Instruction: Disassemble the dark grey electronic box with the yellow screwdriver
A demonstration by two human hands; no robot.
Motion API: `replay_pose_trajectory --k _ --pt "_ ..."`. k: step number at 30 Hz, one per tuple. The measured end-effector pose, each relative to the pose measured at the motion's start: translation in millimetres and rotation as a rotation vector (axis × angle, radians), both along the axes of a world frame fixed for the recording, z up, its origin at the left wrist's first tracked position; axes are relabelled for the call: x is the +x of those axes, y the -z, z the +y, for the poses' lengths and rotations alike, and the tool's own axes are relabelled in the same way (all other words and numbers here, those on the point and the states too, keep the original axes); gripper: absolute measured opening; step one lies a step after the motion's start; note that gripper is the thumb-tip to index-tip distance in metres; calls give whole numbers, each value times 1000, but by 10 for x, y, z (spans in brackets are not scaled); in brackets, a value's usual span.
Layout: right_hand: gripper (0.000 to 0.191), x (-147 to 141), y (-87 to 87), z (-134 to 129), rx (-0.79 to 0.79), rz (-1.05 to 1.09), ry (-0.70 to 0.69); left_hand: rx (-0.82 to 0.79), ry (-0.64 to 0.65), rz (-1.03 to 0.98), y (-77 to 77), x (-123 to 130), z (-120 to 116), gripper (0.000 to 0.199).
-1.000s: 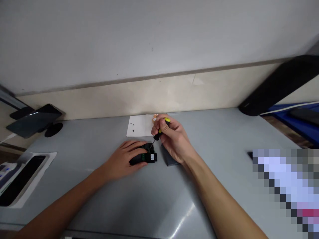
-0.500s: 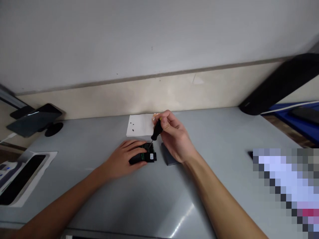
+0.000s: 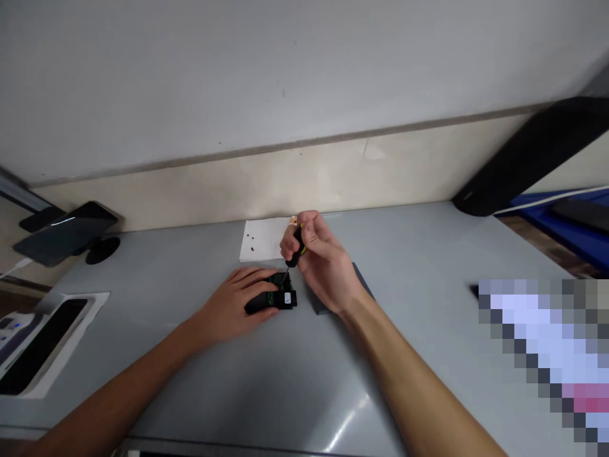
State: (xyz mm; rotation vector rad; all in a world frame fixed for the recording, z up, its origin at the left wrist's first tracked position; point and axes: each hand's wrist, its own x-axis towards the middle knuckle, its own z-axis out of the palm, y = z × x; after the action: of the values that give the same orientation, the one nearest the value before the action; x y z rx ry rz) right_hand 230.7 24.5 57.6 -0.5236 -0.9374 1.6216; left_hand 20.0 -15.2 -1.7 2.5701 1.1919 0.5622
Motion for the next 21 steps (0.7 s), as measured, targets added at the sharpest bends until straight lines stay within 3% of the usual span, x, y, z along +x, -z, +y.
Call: replay_pose_trajectory --k 4,8,14,21 --pt "14 98 51 79 58 -64 -42 -10 -4 -6 -16 10 -7 30" --pt "19 98 106 129 0 -34 -73 -7 3 -12 -22 19 -2 29" --pt "29 -52 68 28 -26 41 -4 -19 15 0 -51 21 0 28" --pt "18 2 72 57 84 -72 66 -20 11 -3 -55 18 -1 30"
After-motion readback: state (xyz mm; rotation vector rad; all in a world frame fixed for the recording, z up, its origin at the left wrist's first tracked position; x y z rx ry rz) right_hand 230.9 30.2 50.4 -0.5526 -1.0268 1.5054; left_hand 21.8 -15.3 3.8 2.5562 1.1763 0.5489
